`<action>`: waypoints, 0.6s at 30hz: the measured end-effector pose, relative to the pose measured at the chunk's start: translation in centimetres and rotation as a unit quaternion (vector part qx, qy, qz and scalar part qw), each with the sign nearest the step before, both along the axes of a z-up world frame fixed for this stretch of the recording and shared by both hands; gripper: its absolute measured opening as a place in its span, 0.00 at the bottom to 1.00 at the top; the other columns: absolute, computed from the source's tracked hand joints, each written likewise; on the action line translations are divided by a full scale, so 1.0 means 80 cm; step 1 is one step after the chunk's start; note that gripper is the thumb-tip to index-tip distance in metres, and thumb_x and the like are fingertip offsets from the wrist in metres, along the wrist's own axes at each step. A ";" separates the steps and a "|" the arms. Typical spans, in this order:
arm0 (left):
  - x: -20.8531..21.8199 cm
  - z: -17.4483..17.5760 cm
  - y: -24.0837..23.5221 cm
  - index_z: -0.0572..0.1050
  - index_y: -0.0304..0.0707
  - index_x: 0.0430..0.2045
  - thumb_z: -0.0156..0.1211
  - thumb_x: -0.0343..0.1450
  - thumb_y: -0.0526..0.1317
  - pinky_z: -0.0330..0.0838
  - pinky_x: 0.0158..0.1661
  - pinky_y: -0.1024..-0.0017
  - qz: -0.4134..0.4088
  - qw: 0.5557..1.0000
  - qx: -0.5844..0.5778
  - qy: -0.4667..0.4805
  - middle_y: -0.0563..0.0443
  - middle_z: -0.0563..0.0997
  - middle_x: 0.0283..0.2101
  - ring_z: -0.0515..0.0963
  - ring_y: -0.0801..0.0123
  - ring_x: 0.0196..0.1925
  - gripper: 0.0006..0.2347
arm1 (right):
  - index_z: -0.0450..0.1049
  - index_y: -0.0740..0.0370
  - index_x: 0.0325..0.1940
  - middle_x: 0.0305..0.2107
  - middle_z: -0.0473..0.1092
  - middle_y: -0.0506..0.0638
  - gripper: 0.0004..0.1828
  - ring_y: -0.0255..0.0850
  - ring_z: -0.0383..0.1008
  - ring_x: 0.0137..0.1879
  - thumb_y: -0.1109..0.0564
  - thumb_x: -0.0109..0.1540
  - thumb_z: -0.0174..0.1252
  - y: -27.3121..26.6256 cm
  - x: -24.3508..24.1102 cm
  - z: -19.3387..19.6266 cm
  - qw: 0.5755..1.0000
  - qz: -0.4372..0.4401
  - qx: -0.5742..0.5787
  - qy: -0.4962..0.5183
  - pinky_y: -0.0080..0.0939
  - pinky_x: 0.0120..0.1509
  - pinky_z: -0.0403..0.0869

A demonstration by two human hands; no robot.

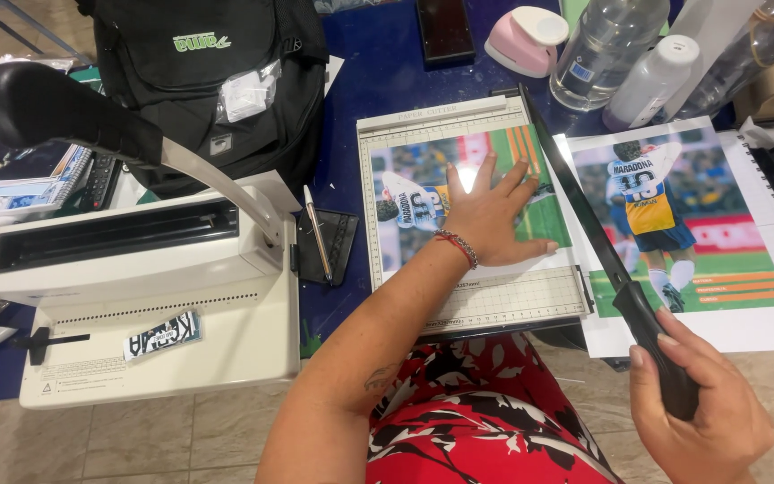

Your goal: Trimming printed photos using a manual paper cutter

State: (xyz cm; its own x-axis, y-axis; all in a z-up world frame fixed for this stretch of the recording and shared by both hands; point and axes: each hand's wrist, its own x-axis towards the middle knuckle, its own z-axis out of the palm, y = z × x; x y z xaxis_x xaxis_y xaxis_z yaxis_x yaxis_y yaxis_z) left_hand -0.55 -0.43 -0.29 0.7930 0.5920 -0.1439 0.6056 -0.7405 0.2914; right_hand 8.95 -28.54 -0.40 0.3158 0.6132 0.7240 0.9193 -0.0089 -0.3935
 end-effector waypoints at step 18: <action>0.005 -0.004 -0.001 0.55 0.59 0.72 0.34 0.60 0.76 0.37 0.60 0.15 -0.002 0.999 0.050 0.012 0.59 0.48 0.78 0.39 0.40 0.79 0.44 | 0.76 0.78 0.49 0.50 0.80 0.73 0.11 0.56 0.83 0.55 0.70 0.67 0.71 0.000 0.004 -0.001 1.000 0.009 -0.011 -0.022 0.46 0.58 0.77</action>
